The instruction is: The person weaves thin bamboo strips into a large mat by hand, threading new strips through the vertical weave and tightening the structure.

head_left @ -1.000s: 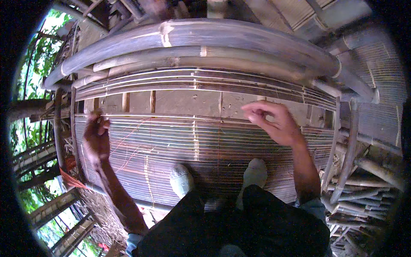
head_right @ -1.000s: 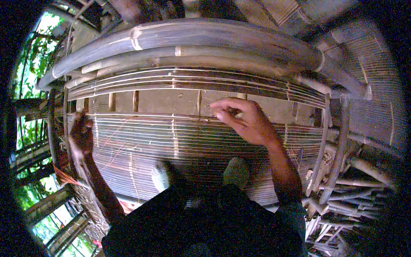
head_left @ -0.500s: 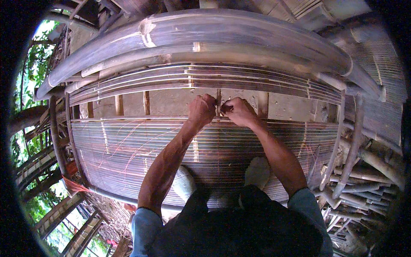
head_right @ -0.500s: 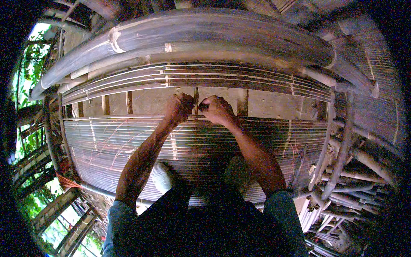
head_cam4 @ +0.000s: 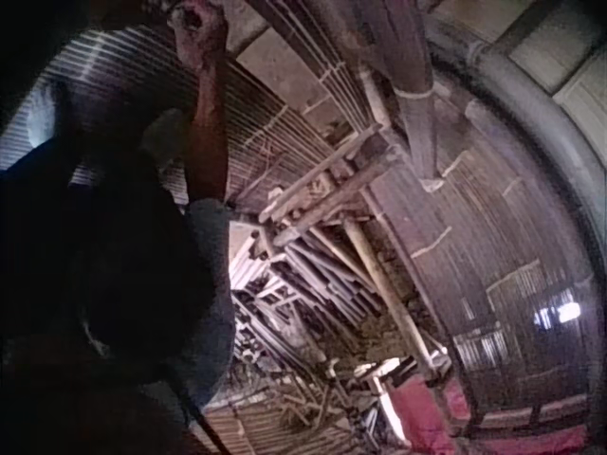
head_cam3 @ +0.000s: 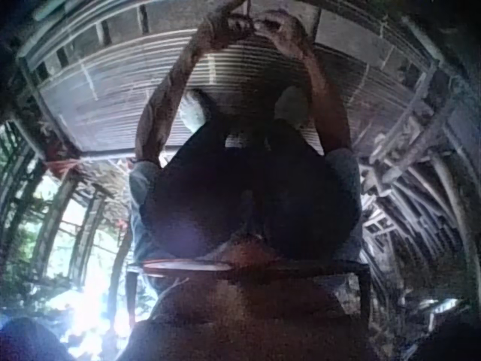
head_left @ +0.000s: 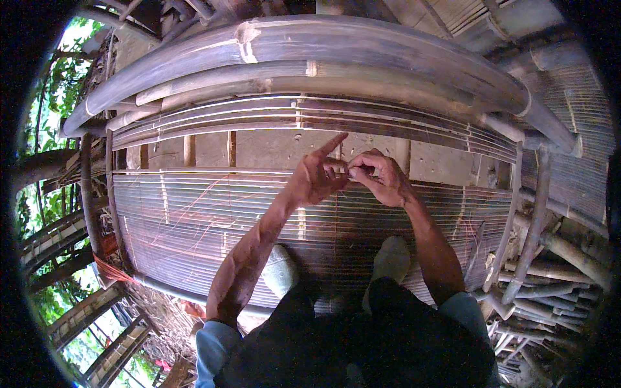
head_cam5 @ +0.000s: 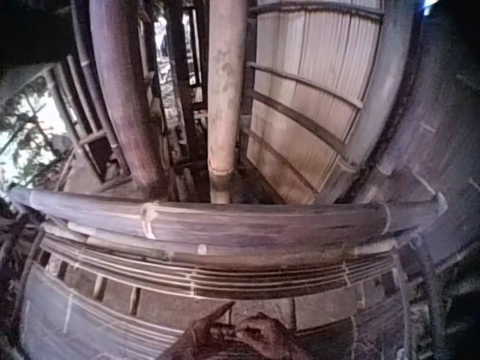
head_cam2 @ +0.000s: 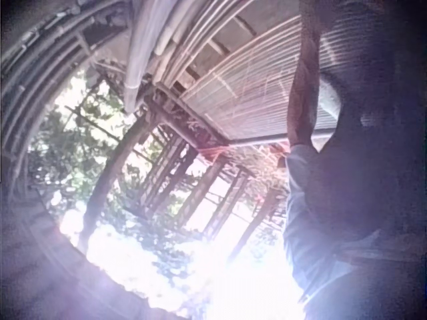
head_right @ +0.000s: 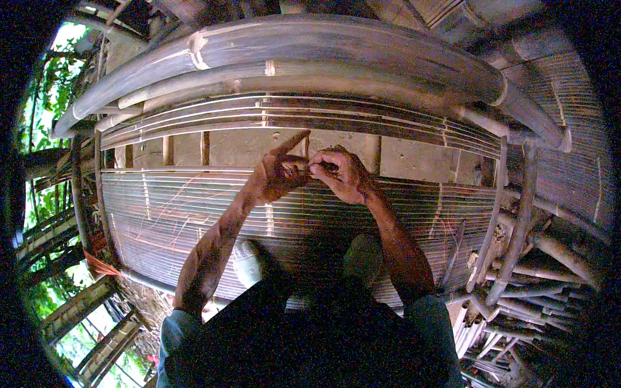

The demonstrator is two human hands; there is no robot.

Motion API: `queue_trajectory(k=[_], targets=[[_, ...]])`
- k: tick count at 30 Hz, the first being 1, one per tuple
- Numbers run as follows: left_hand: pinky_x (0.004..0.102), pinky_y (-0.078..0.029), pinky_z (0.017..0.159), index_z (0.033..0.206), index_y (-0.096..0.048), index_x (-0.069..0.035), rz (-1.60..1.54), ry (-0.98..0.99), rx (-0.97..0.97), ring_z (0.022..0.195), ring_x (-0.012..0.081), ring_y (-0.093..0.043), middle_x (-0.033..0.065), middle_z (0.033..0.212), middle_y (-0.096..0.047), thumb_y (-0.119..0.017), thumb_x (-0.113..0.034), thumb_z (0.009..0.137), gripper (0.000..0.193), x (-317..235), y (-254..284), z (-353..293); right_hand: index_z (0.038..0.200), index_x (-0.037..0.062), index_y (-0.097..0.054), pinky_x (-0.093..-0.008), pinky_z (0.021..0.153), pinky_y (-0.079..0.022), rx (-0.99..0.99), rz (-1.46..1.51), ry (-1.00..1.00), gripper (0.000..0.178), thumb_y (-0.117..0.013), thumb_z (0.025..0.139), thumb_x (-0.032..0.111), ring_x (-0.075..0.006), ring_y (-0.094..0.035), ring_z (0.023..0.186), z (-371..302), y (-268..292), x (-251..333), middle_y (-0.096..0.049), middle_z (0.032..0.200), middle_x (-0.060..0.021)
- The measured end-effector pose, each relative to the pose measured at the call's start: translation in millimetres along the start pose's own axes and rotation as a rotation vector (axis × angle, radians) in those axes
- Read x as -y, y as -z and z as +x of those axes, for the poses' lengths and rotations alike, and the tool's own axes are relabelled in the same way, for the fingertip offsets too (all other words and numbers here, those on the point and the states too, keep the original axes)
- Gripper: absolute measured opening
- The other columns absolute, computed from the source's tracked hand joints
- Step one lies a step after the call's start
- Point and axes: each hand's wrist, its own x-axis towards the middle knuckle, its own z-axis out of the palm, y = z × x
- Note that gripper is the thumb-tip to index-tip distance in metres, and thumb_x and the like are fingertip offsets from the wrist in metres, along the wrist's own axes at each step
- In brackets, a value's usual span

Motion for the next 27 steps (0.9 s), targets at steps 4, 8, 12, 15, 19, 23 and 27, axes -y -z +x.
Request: queue_trajectory(k=[4,8,12,15,19,23,27], targets=[[0.0406,-0.046,0.091,0.125,-0.059,-0.009,0.793,-0.323,-0.464,0.079,0.0281,-0.065,0.0116,0.083,-0.07,-0.081,-0.018,0.077,0.053,5,19,-58,0.09,0.0009,-0.065,-0.0409,0.079,-0.049,-0.137,-0.143,0.061,0.021,-0.061,0.092,0.022,-0.033,-0.06,0.085,10,-3,-12,-0.063,0.085,-0.0167],[0.036,-0.049,0.078,0.094,-0.072,-0.004,0.596,0.151,-0.444,0.079,0.0236,-0.064,0.0111,0.076,-0.068,-0.079,-0.019,0.082,0.02,20,50,-153,0.094,0.0015,-0.067,-0.0396,0.077,-0.05,-0.158,-0.226,-0.057,0.022,-0.063,0.091,0.023,-0.0303,-0.063,0.084,1,8,-41,-0.065,0.088,-0.0159],[0.0269,-0.039,0.057,0.075,-0.061,-0.005,-0.139,0.621,-0.513,0.061,0.0082,-0.047,-0.0028,0.067,-0.051,-0.066,-0.035,0.094,0.036,132,91,-348,0.099,0.0022,-0.069,-0.0376,0.078,-0.052,0.038,-0.048,-0.106,0.026,-0.065,0.091,0.026,-0.0271,-0.067,0.085,9,-4,-36,-0.068,0.094,-0.0142],[0.0288,-0.038,0.053,0.074,-0.062,-0.006,-0.304,0.84,-0.789,0.055,0.0096,-0.047,-0.0015,0.061,-0.052,-0.064,-0.036,0.093,0.036,207,80,-500,0.103,0.0034,-0.071,-0.0367,0.079,-0.054,0.013,-0.04,-0.125,0.03,-0.065,0.091,0.031,-0.0251,-0.069,0.086,9,-9,-44,-0.07,0.097,-0.0139],[0.0308,-0.044,0.059,0.078,-0.065,-0.004,1.072,0.966,-0.013,0.064,0.0161,-0.055,0.0051,0.069,-0.059,-0.065,-0.029,0.091,0.028,243,73,-671,0.101,0.0038,-0.072,-0.0367,0.078,-0.053,0.183,-0.056,-0.157,0.038,-0.063,0.094,0.039,-0.0233,-0.068,0.081,25,-20,-43,-0.07,0.087,-0.0144],[0.0363,-0.047,0.077,0.096,-0.064,-0.002,0.815,0.644,-0.937,0.088,0.0268,-0.059,0.0141,0.096,-0.062,-0.069,-0.021,0.085,0.022,268,72,-537,0.098,0.0028,-0.072,-0.037,0.074,-0.052,0.235,-0.26,-0.299,0.042,-0.06,0.096,0.042,-0.0236,-0.068,0.073,9,-11,-28,-0.069,0.076,-0.0163],[0.0402,-0.045,0.066,0.075,-0.059,-0.007,0.791,0.181,-0.97,0.071,0.0289,-0.055,0.009,0.075,-0.057,-0.083,-0.031,0.073,0.034,135,15,-239,0.101,0.0069,-0.074,-0.0391,0.068,-0.05,0.164,-0.309,-0.275,0.038,-0.061,0.095,0.042,-0.0275,-0.067,0.068,-2,-17,-41,-0.069,0.076,-0.0169]])
